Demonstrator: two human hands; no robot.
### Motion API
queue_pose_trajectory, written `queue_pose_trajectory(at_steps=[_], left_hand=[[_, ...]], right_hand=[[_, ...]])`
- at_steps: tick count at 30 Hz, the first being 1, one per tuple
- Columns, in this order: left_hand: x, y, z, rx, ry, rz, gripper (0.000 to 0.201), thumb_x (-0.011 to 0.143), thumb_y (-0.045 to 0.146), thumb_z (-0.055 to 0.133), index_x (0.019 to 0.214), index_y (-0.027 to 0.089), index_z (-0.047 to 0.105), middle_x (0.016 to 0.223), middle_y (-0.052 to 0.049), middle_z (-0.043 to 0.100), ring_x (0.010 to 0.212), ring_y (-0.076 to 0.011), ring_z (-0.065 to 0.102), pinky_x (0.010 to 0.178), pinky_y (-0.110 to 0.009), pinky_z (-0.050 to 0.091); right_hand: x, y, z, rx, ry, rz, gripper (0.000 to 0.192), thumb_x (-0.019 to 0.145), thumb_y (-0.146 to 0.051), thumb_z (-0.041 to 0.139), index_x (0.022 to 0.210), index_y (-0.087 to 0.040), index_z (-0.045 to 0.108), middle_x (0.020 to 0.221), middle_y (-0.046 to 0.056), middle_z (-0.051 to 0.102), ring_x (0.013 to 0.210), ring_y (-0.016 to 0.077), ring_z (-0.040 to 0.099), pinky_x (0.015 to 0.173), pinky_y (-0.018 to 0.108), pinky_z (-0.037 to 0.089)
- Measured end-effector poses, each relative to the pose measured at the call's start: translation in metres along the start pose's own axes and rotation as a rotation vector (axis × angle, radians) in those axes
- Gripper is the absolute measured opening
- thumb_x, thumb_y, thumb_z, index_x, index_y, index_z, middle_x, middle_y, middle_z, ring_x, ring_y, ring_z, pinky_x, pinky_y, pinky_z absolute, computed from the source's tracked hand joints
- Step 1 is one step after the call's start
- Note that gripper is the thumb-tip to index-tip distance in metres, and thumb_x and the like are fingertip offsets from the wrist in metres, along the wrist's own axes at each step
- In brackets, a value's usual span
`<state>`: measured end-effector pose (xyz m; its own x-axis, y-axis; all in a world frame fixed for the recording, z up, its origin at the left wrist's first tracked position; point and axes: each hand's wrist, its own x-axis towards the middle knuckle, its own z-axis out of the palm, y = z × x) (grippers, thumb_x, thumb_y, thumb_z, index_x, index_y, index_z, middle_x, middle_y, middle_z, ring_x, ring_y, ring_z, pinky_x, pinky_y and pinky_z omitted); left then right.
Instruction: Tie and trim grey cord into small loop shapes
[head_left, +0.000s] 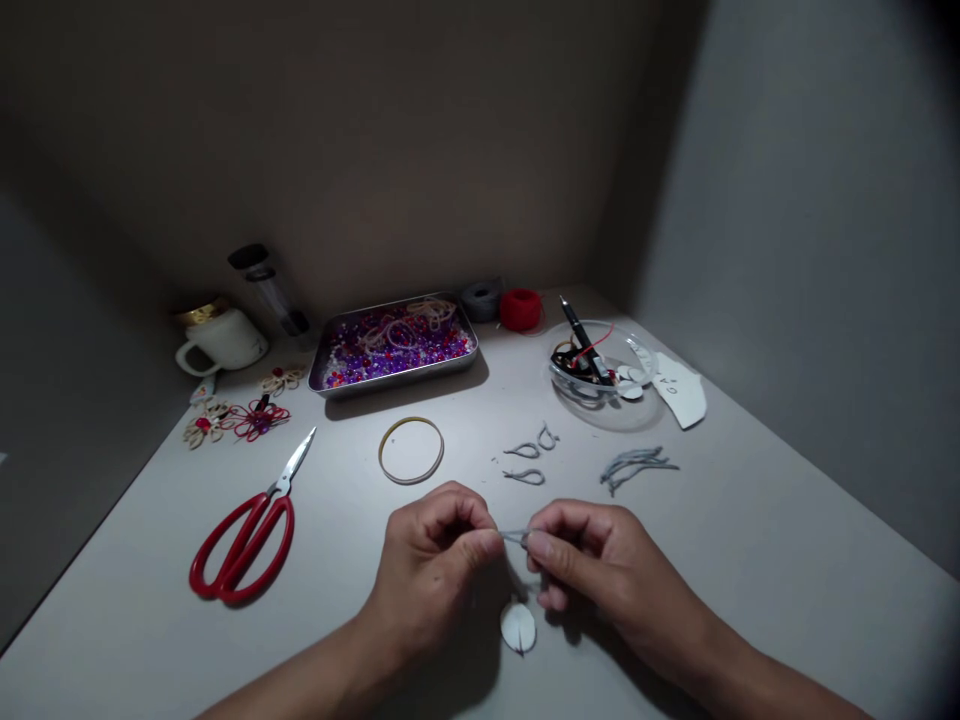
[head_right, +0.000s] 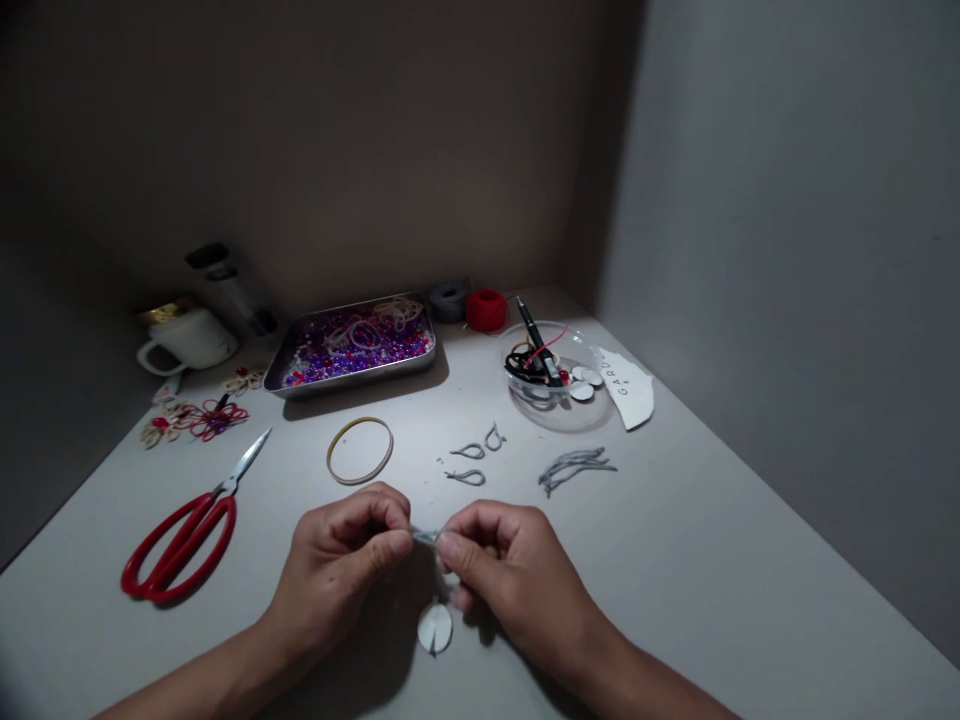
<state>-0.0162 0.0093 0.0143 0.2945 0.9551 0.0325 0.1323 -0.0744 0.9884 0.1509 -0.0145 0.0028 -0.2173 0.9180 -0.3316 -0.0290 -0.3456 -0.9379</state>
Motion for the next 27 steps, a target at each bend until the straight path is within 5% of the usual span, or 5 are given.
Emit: queue_pose_trajectory(at_steps=[6, 11, 16, 23, 27], left_hand=[[-0.0051, -0.0030, 0.0021, 0.045, -0.032, 0.115, 0.015, 0.076, 0.016, 0.055, 0.061, 0.015, 0.052, 0.062, 0.001, 0.049, 0.057, -0.0110, 0.044, 0.053, -0.022, 0.035], [-0.0069, -0.0052, 0.0038, 0.168, -0.094, 0.320, 0.014, 0.078, 0.011, 0.052, 0.064, 0.015, 0.052, 0.070, -0.002, 0.050, 0.066, -0.0136, 0.049, 0.059, -0.025, 0.038], [-0.0073, -0.0071, 0.0061, 0.185, -0.109, 0.398, 0.012, 0.076, 0.007, 0.053, 0.067, 0.015, 0.056, 0.076, -0.004, 0.050, 0.087, -0.0193, 0.050, 0.068, -0.026, 0.042], [-0.0046, -0.0059, 0.0071, 0.105, -0.121, 0.230, 0.009, 0.074, 0.009, 0.057, 0.073, 0.014, 0.063, 0.078, -0.004, 0.055, 0.072, -0.0148, 0.054, 0.063, -0.026, 0.043], [-0.0016, -0.0081, 0.0036, 0.117, -0.029, 0.132, 0.013, 0.074, 0.011, 0.055, 0.084, 0.015, 0.064, 0.082, -0.004, 0.057, 0.068, -0.0140, 0.053, 0.059, -0.026, 0.042]], right_hand=[[0.0015, -0.0078, -0.0090, -0.165, -0.001, -0.149, 0.023, 0.073, -0.035, 0.062, 0.067, -0.013, 0.061, 0.051, -0.001, 0.053, 0.049, 0.0095, 0.045, 0.048, 0.022, 0.036], [0.0014, -0.0030, -0.0070, 0.066, -0.133, 0.022, 0.038, 0.066, -0.045, 0.069, 0.082, -0.011, 0.065, 0.054, 0.002, 0.061, 0.047, 0.0112, 0.054, 0.047, 0.023, 0.043], [0.0016, -0.0018, -0.0025, 0.138, -0.151, 0.098, 0.037, 0.062, -0.045, 0.072, 0.069, -0.011, 0.063, 0.047, 0.000, 0.060, 0.040, 0.0083, 0.051, 0.043, 0.020, 0.042], [0.0008, -0.0065, -0.0041, 0.089, -0.117, 0.035, 0.027, 0.068, -0.036, 0.068, 0.062, -0.012, 0.059, 0.048, -0.001, 0.059, 0.041, 0.0080, 0.052, 0.043, 0.019, 0.039], [0.0018, -0.0035, -0.0055, 0.080, -0.042, 0.068, 0.019, 0.071, -0.028, 0.062, 0.062, -0.012, 0.060, 0.045, -0.001, 0.059, 0.041, 0.0083, 0.052, 0.043, 0.018, 0.037]])
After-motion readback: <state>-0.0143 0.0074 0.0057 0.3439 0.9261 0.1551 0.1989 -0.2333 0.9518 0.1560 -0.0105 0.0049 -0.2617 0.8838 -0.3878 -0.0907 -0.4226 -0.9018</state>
